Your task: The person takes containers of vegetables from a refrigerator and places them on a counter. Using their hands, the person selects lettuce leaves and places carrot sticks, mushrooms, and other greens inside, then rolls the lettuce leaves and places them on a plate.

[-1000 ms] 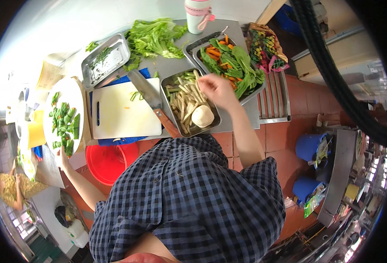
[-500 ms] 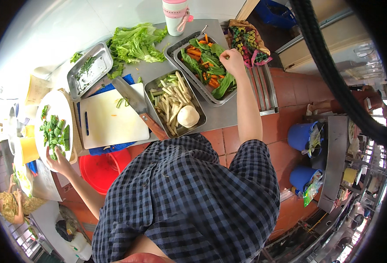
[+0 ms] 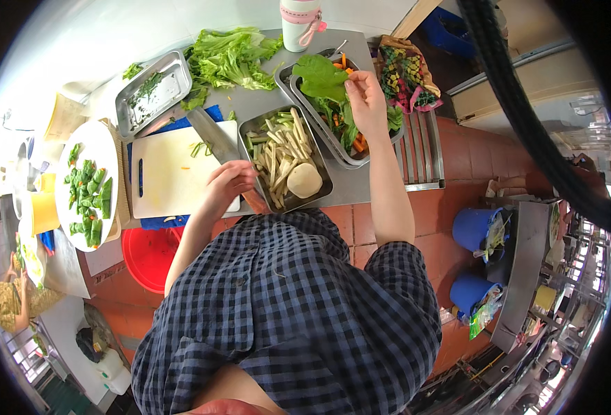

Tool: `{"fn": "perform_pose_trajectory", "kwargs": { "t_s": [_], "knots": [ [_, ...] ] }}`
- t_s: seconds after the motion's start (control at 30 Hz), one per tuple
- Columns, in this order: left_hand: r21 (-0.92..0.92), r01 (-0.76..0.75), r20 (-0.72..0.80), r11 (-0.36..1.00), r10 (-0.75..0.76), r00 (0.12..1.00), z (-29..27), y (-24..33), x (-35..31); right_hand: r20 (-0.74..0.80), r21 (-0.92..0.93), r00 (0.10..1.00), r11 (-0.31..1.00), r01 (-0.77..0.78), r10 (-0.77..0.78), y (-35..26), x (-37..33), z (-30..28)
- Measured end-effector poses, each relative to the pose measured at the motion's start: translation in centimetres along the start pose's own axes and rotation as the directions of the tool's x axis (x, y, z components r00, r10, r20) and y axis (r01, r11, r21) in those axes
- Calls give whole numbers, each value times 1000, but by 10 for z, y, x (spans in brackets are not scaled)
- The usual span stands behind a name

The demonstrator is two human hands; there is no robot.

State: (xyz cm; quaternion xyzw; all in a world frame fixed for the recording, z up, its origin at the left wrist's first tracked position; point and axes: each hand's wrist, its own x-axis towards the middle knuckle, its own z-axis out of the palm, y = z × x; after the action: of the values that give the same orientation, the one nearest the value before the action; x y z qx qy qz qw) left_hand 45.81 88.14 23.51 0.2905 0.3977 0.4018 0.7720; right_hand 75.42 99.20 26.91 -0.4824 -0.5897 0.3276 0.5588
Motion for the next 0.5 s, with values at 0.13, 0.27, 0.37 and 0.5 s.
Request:
{"fn": "perform_pose_trajectory", "kwargs": {
  "t_s": [0.13,0.27,0.37,0.5],
  "knots": [
    [-182,228,337,956,-157,928,25,-5,27,65,52,994,995,89,-92,-20,-8,22],
    [-396,323,362,859,-177,915,40,-2,54,370,-2,927,997,75,-69,-29,-28,39],
    [-480,336,377,810,-155,913,38,1,69,496,-17,866,997,74,-56,-23,-54,45],
    [-138,220,141,966,-201,969,33,-9,79,601,-112,794,973,201,-95,-17,-85,39]
  ]
}}
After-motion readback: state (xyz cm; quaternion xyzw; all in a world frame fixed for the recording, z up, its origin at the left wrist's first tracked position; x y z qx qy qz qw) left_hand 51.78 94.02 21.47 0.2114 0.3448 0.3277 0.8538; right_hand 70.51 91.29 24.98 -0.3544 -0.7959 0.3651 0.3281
